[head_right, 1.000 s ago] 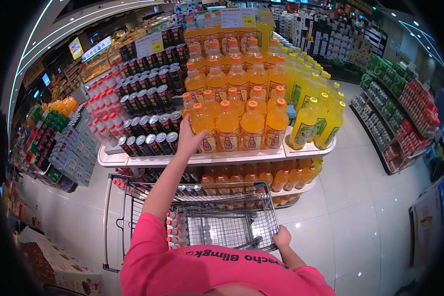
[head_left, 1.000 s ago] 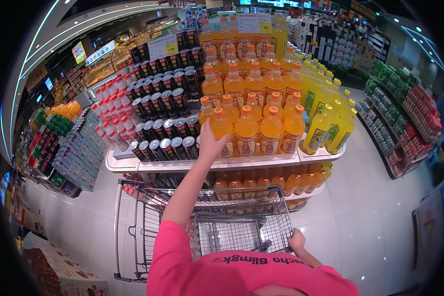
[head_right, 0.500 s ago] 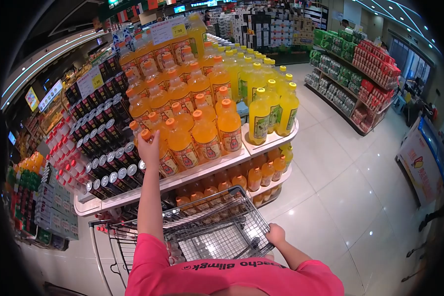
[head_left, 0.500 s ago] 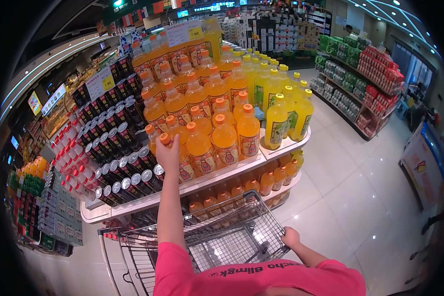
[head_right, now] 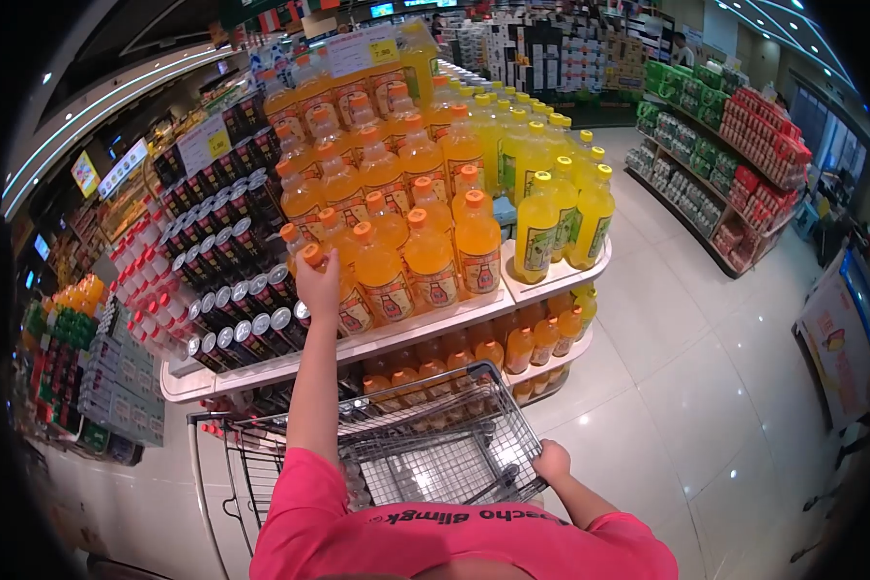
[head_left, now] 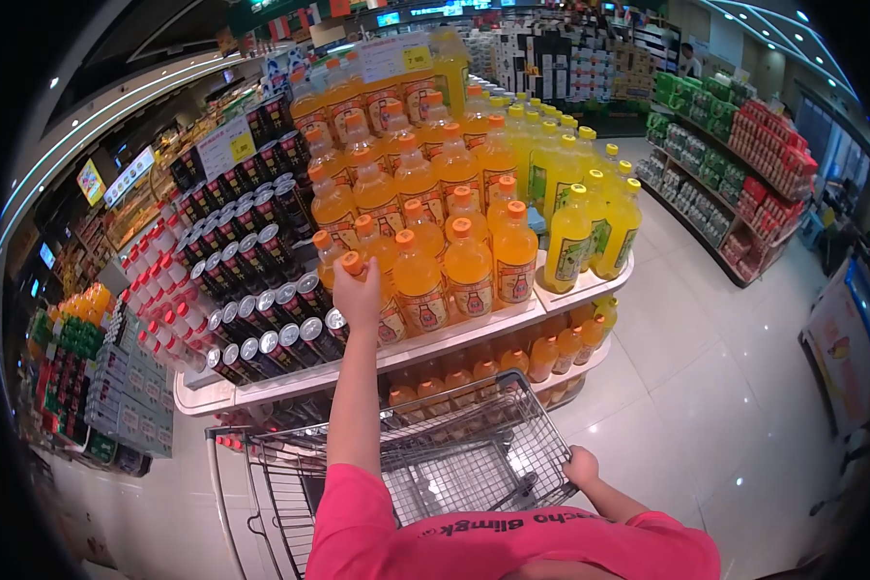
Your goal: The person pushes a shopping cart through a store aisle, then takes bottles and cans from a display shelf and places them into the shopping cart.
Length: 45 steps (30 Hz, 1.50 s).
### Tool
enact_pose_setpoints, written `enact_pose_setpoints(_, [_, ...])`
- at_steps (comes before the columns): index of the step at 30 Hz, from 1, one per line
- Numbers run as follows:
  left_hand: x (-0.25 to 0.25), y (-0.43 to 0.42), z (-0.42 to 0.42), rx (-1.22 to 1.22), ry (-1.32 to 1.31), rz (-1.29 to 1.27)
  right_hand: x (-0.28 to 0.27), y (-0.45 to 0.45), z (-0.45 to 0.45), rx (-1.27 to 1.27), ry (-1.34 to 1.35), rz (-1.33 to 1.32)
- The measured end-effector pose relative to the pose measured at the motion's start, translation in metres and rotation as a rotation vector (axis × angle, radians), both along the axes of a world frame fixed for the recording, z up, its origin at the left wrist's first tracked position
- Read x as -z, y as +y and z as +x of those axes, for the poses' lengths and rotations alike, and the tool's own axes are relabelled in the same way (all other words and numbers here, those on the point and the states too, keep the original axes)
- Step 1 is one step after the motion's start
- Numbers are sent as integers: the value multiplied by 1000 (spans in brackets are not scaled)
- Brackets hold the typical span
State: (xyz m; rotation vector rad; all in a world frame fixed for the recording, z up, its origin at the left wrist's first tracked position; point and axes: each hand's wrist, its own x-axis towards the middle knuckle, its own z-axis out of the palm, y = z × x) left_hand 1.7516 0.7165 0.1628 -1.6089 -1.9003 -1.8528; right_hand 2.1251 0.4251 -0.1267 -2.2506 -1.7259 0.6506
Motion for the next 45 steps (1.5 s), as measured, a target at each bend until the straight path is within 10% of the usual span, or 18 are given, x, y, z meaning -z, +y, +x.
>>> enact_pose_setpoints(12, [20,-13,-14,19,241,6,11,2,5,-39,41,-5])
enact_pose_setpoints(18, [75,-159,15,160,129,-123,6,3,4,-97,25,-19])
enact_pose_setpoints(26, [235,-403,-21,186,170,-1098,34,13,16,-145,53,4])
enact_pose_setpoints(31, [196,-450,-31,240,357,-1809,20,10,11,-168,20,-24])
enact_pose_setpoints(45, [215,-483,-20,-18,115,-1584,34,17,24,-156,87,-113])
